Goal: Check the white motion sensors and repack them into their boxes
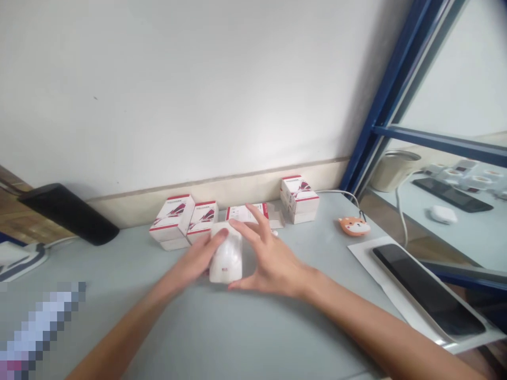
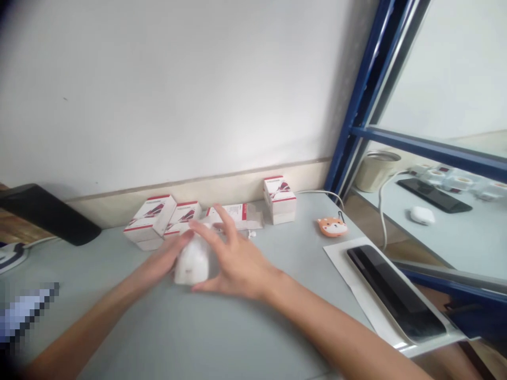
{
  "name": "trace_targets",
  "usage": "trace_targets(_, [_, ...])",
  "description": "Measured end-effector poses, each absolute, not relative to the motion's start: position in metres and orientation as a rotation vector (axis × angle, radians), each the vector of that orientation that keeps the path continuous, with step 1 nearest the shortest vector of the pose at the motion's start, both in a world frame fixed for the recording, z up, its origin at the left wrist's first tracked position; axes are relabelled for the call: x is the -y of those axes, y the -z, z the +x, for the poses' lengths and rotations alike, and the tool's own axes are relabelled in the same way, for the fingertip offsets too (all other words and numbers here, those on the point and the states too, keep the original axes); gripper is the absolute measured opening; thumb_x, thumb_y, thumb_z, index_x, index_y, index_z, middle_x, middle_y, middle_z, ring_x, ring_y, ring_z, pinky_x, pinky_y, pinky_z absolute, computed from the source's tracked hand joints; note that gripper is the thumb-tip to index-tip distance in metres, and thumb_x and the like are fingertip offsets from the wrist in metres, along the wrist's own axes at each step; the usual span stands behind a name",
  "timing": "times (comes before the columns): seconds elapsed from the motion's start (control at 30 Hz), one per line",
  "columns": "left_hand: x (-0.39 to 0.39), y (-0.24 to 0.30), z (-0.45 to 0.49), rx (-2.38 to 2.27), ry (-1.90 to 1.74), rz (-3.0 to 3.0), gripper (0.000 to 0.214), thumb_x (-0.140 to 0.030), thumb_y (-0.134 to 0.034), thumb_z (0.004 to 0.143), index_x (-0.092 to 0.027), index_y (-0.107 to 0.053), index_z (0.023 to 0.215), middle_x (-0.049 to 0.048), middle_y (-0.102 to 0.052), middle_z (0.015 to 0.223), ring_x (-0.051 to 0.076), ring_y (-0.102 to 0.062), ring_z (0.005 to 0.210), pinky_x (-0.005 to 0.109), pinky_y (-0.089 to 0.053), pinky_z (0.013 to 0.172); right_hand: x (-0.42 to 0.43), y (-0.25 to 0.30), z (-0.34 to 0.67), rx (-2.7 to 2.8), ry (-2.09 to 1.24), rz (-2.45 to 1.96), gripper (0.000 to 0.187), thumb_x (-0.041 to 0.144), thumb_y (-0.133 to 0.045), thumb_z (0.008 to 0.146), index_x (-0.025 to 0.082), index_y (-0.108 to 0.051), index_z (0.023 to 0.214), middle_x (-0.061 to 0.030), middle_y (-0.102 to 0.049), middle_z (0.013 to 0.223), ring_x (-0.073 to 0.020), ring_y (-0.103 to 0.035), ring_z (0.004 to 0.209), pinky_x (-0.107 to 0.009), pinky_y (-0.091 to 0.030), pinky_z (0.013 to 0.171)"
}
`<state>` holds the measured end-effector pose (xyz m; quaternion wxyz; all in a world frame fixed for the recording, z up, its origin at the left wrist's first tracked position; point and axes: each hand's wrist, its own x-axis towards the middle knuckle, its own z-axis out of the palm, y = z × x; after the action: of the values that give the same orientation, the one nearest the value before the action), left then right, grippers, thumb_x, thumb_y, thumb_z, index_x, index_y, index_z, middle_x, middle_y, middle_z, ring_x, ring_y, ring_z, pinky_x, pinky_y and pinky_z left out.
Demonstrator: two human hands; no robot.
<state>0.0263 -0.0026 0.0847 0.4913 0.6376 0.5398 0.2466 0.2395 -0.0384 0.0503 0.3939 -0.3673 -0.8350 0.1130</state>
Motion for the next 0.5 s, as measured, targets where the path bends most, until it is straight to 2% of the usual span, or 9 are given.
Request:
trace_targets(0.07, [-0.004,-0.104,0.038,-1.286,-0.523,1.789,0.056,-0.075,-0.059,0.089,-0.021,-0.071,0.097,0.0046,-0.073,0.087,0.025,-0.068,0.08,0.032,-0.051,0.065,0.035,-0.048,0.242,2.161,-0.248,-1.001,0.121,0.04,-0.093,0.075,0.04,-0.014,0.166,-0.0187,-0.008,0.175,-0.0405,-0.055,0.138,-0.054,-0.063,0.095])
trace_targets(0.17, [-0.019,-0.125,0.054,-1.165,-0.502,2.053,0.049,-0.069,-0.063,0.09,-0.022,-0.073,0.1,0.0034,-0.071,0.091,0.024,-0.066,0.082,0.032,-0.05,0.071,0.025,-0.047,0.253,2.122,-0.118,-1.063,0.106,0.031,-0.087,0.081,0.042,-0.023,0.165,-0.0172,-0.025,0.169,-0.04,-0.057,0.136,-0.056,-0.061,0.098])
trace_targets(0.23, [-0.033,-0.128,0.061,-1.079,-0.577,2.065,0.051,-0.067,-0.055,0.095,-0.022,-0.071,0.113,0.0047,-0.071,0.096,0.023,-0.066,0.085,0.033,-0.052,0.075,0.016,-0.049,0.264,1.99,-0.031,-1.101,0.1,0.028,-0.085,0.082,0.042,-0.027,0.163,-0.0164,-0.031,0.163,-0.0388,-0.057,0.135,-0.054,-0.062,0.097])
trace_targets(0.3, [-0.049,-0.121,0.066,-1.084,-0.782,2.062,0.056,-0.065,-0.04,0.102,-0.022,-0.065,0.127,0.0067,-0.071,0.098,0.024,-0.067,0.088,0.036,-0.054,0.079,0.009,-0.054,0.276,1.804,0.018,-1.151,0.1,0.029,-0.084,0.082,0.041,-0.026,0.162,-0.0158,-0.029,0.161,-0.0384,-0.052,0.14,-0.054,-0.062,0.097])
trace_targets(0.33, [-0.058,-0.115,0.068,-1.134,-0.854,2.136,0.055,-0.063,-0.046,0.101,-0.022,-0.063,0.133,0.0089,-0.071,0.109,0.026,-0.067,0.099,0.038,-0.053,0.087,0.006,-0.057,0.281,1.708,0.027,-1.174,0.101,0.03,-0.085,0.081,0.04,-0.025,0.162,-0.0155,-0.027,0.16,-0.0377,-0.048,0.142,-0.053,-0.061,0.099])
trace_targets(0.4, [-0.072,-0.101,0.071,-1.123,-0.695,2.427,0.063,-0.056,-0.069,0.089,-0.025,-0.06,0.143,0.0124,-0.065,0.14,0.033,-0.059,0.13,0.046,-0.046,0.109,0.001,-0.062,0.289,1.548,0.017,-1.213,0.103,0.032,-0.084,0.081,0.039,-0.022,0.162,-0.0146,-0.024,0.16,-0.0349,-0.046,0.144,-0.052,-0.061,0.1])
trace_targets(0.43, [-0.078,-0.095,0.073,-1.087,-0.551,2.551,0.071,-0.053,-0.076,0.084,-0.027,-0.058,0.147,0.0127,-0.061,0.148,0.037,-0.053,0.138,0.05,-0.041,0.114,0.0,-0.063,0.291,1.493,0.001,-1.231,0.102,0.032,-0.083,0.081,0.039,-0.022,0.162,-0.0142,-0.024,0.159,-0.0334,-0.047,0.142,-0.05,-0.062,0.099])
trace_targets(0.5, [-0.086,-0.086,0.075,-1.068,-0.361,2.648,0.074,-0.05,-0.077,0.083,-0.028,-0.056,0.15,0.0123,-0.06,0.152,0.039,-0.051,0.142,0.051,-0.04,0.116,-0.002,-0.065,0.293,1.43,-0.041,-1.277,0.099,0.033,-0.082,0.081,0.038,-0.024,0.162,-0.0144,-0.023,0.16,-0.0312,-0.054,0.133,-0.049,-0.063,0.094])
